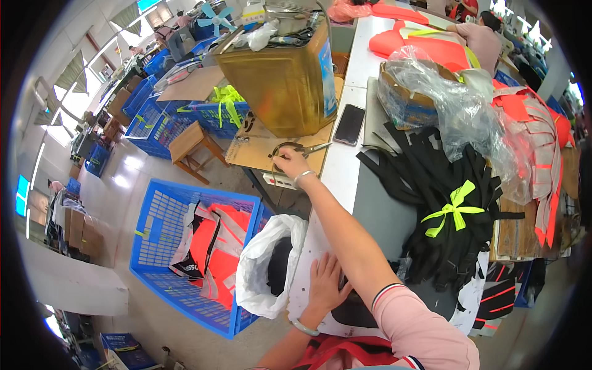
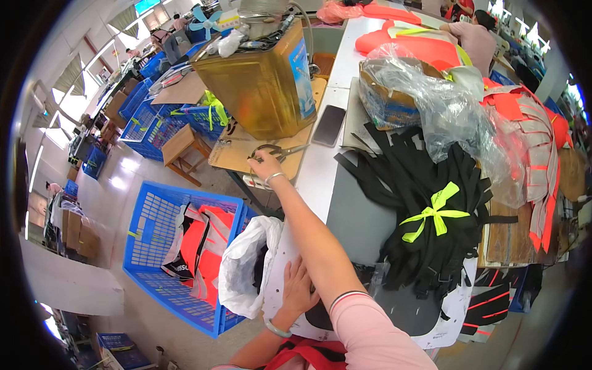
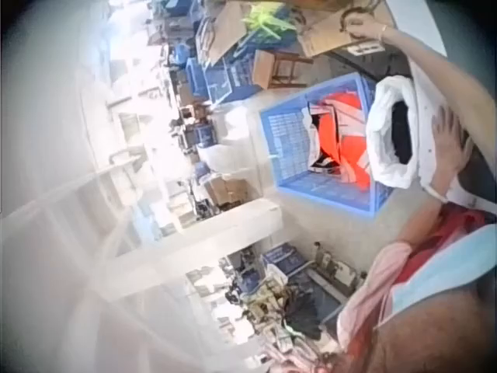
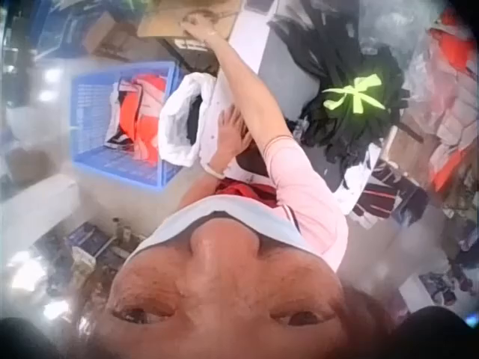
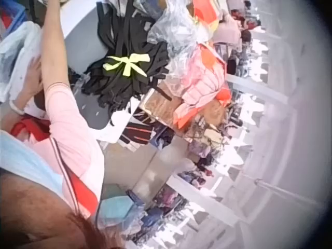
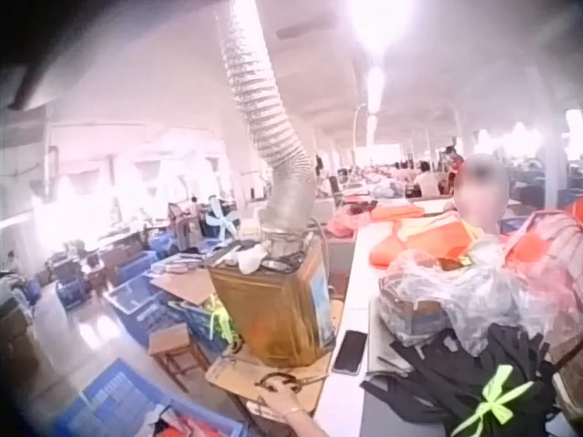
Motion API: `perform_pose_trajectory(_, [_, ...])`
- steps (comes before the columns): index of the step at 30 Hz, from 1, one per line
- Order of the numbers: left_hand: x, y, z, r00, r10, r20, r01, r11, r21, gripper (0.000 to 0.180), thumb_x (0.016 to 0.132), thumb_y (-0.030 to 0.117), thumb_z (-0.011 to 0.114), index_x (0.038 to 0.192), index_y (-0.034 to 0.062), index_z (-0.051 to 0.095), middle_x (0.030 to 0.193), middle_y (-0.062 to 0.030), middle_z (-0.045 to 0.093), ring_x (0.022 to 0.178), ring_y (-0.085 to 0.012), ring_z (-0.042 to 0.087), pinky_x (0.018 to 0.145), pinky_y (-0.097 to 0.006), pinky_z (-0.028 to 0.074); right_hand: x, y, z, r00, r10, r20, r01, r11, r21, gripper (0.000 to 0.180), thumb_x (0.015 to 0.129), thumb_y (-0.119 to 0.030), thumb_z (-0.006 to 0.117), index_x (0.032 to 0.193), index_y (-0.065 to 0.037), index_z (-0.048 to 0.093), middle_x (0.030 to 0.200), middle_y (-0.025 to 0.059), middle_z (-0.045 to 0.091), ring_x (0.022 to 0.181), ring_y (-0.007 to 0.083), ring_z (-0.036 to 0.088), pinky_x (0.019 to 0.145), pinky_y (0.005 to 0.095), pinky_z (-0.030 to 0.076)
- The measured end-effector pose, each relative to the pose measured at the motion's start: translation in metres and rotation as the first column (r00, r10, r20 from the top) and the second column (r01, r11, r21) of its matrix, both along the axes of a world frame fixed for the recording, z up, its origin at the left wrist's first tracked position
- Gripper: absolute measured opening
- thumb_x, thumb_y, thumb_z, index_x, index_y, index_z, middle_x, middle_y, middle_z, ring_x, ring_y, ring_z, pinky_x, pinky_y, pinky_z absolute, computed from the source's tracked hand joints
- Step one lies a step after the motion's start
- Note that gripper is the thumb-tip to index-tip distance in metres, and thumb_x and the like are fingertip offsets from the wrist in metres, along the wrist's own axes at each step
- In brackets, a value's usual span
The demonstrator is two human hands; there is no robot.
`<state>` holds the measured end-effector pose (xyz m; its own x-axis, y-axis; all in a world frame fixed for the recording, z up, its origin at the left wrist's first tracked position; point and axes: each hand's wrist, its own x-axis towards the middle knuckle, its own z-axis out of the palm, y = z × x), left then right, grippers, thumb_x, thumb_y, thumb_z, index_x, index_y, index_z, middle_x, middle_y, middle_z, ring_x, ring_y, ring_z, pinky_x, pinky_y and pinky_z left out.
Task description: Manually attaching plastic buckles and adjusting sliders on black nylon straps.
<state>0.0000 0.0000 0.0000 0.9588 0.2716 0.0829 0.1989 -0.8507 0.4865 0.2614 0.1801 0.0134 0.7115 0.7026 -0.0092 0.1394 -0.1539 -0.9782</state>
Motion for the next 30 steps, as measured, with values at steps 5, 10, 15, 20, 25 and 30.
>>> perform_pose_trajectory(5, [-0.017,-0.013,-0.005,0.996,0.030,0.082,-0.031,0.999,0.016,0.054,0.088,0.035,0.049,0.129,-0.0012,0.047,0.139,-0.0174,0.040,0.133,-0.0347,0.030,0.109,-0.050,0.016,-0.054,-0.122,0.015,0.980,0.162,0.112,-0.168,0.985,0.046,0.044,0.084,-0.033,0.062,0.117,-0.004,0.059,0.117,0.0161,0.060,0.109,0.0260,0.057,0.090,0.0341,0.046])
perform_pose_trajectory(10, [-0.003,-0.004,-0.011,0.990,0.031,0.134,-0.038,0.998,0.052,0.059,0.090,0.036,0.047,0.132,-0.0044,0.041,0.141,-0.0213,0.036,0.133,-0.0368,0.028,0.110,-0.052,0.014,-0.112,-0.311,0.040,0.906,-0.021,0.424,0.099,0.982,-0.163,0.033,0.083,-0.020,0.061,0.111,-0.002,0.061,0.112,0.0192,0.060,0.107,0.0343,0.056,0.091,0.0361,0.045])
perform_pose_trajectory(15, [-0.010,0.000,-0.003,0.964,0.058,0.258,-0.101,0.982,0.157,0.061,0.087,0.037,0.056,0.133,0.0001,0.043,0.141,-0.0206,0.036,0.132,-0.0416,0.027,0.108,-0.053,0.015,-0.192,-0.434,0.046,0.870,-0.306,0.386,0.428,0.859,-0.283,0.038,0.085,-0.017,0.062,0.118,0.000,0.054,0.118,0.0149,0.056,0.086,0.0241,0.063,0.076,0.0314,0.049])
perform_pose_trajectory(20, [-0.010,-0.006,-0.001,0.975,0.036,0.219,-0.054,0.996,0.075,0.041,0.085,0.025,0.059,0.119,0.0025,0.055,0.109,-0.0149,0.058,0.101,-0.0333,0.053,0.086,-0.043,0.041,-0.197,-0.438,0.022,0.857,-0.350,0.378,0.484,0.797,-0.360,0.046,0.084,-0.023,0.064,0.122,-0.001,0.050,0.113,0.0140,0.055,0.069,0.0204,0.060,0.065,0.0313,0.049])
perform_pose_trajectory(25, [-0.009,-0.010,0.014,0.993,0.099,0.071,-0.110,0.978,0.175,0.029,0.086,0.022,0.057,0.107,0.0039,0.063,0.093,-0.0134,0.062,0.085,-0.0319,0.059,0.073,-0.040,0.047,-0.194,-0.432,0.022,0.857,-0.328,0.397,0.471,0.813,-0.343,0.048,0.081,-0.027,0.067,0.119,-0.003,0.052,0.094,0.0098,0.058,0.061,0.0230,0.056,0.059,0.0334,0.047])
perform_pose_trajectory(30, [0.005,-0.008,0.027,0.980,0.194,-0.034,-0.194,0.981,0.010,0.026,0.089,0.022,0.051,0.103,0.0051,0.065,0.086,-0.0187,0.063,0.080,-0.0364,0.061,0.072,-0.043,0.048,-0.195,-0.421,0.012,0.877,-0.207,0.434,0.401,0.813,-0.422,0.055,0.082,-0.033,0.064,0.123,0.000,0.047,0.093,0.0147,0.063,0.080,0.0312,0.063,0.065,0.0404,0.050])
